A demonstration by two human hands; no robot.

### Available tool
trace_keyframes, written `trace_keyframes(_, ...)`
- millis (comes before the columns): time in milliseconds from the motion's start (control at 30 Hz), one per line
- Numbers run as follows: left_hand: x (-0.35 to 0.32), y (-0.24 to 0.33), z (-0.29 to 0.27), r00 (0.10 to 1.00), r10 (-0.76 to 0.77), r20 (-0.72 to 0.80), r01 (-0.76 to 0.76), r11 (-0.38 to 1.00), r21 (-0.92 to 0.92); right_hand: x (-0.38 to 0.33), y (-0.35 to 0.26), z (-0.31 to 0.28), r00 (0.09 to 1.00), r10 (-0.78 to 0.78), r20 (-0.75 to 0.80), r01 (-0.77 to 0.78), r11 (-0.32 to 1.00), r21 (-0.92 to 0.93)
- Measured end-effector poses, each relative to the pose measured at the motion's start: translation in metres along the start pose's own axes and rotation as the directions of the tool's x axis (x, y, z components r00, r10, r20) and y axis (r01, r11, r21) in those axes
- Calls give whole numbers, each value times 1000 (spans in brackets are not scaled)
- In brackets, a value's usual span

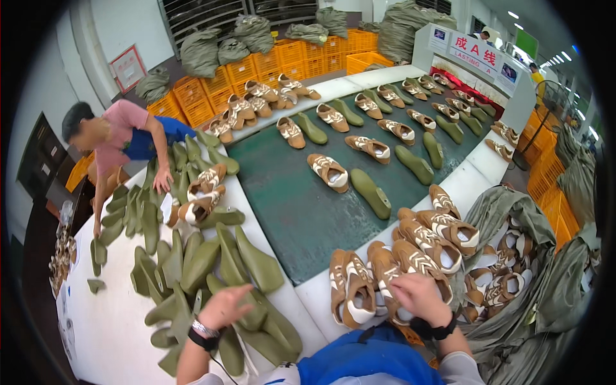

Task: Processing shoes by inserting shoe lasts into them and organizing them on a table and in bags.

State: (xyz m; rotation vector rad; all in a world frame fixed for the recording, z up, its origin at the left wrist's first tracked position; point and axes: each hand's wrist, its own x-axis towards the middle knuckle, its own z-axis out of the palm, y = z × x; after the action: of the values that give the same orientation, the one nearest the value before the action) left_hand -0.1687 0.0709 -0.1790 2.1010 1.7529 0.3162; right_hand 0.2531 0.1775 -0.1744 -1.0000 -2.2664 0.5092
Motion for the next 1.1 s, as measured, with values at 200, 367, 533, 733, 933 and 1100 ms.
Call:
trace_keyframes(200,-65,66,130,936,-291,-199,322,935,150,-12,-43,65,878,-323,353,204,920,334)
trace_keyframes(367,-87,82,196,787,-371,-492,375,922,-95,-12,-68,116,594,-403,696,153,906,394)
trace_keyframes(533,-110,98,195,677,-421,-603,507,861,-31,-14,-79,191,644,-207,736,45,971,234)
trace_keyframes(733,-142,51,233,504,-725,-469,366,671,-645,-25,-81,275,728,-163,666,-161,903,398)
trace_keyframes(933,-103,3,231,358,-853,-379,419,510,-751,-23,-80,310,808,-121,577,-224,843,490)
trace_keyframes(1100,-88,-5,221,218,-926,-308,505,377,-777,-16,-90,290,743,-81,664,-170,938,304)
